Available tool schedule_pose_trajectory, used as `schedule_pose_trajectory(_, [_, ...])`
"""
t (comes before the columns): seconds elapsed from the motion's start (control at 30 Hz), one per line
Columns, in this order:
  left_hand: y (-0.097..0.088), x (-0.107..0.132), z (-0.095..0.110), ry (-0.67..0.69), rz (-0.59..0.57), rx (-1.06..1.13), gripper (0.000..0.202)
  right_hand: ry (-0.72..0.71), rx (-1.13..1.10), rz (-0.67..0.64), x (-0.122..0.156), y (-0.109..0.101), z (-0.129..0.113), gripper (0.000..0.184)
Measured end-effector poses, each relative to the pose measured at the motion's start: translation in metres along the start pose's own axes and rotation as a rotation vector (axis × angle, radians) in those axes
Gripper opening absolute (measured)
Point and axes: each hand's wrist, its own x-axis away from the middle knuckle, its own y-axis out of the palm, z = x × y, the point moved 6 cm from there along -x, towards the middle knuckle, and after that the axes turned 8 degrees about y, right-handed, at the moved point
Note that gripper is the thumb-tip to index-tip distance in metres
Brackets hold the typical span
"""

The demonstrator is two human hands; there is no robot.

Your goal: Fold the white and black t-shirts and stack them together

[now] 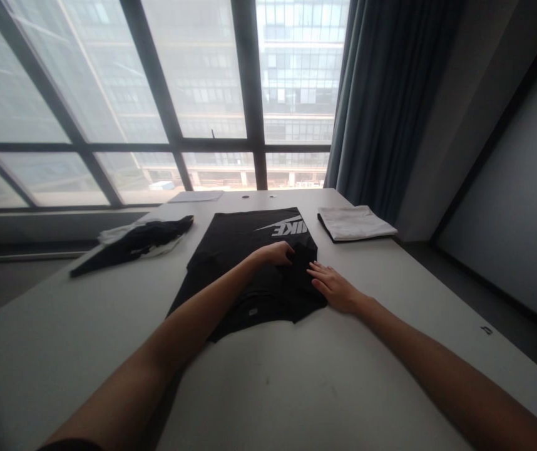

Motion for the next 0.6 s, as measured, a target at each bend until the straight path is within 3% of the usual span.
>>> schedule_pose_trajectory(0.2, [0.008, -0.003, 0.000, 0.006, 0.034, 0.026, 0.054, 0.099, -0.014, 0.251, -0.035, -0.027, 0.032, 0.043])
schedule_pose_trajectory(0.43, [0.009, -0.002, 0.002, 0.067, 0.028, 0.123, 0.058, 0.225, -0.097, 0.246, -0.092, -0.027, 0.064, 0.036])
schedule_pose_trajectory(0.6, [0.008, 0.003, 0.005, 0.083, 0.039, 0.012, 0.059, 0.250, -0.074, 0.291, -0.103, -0.020, 0.074, 0.025])
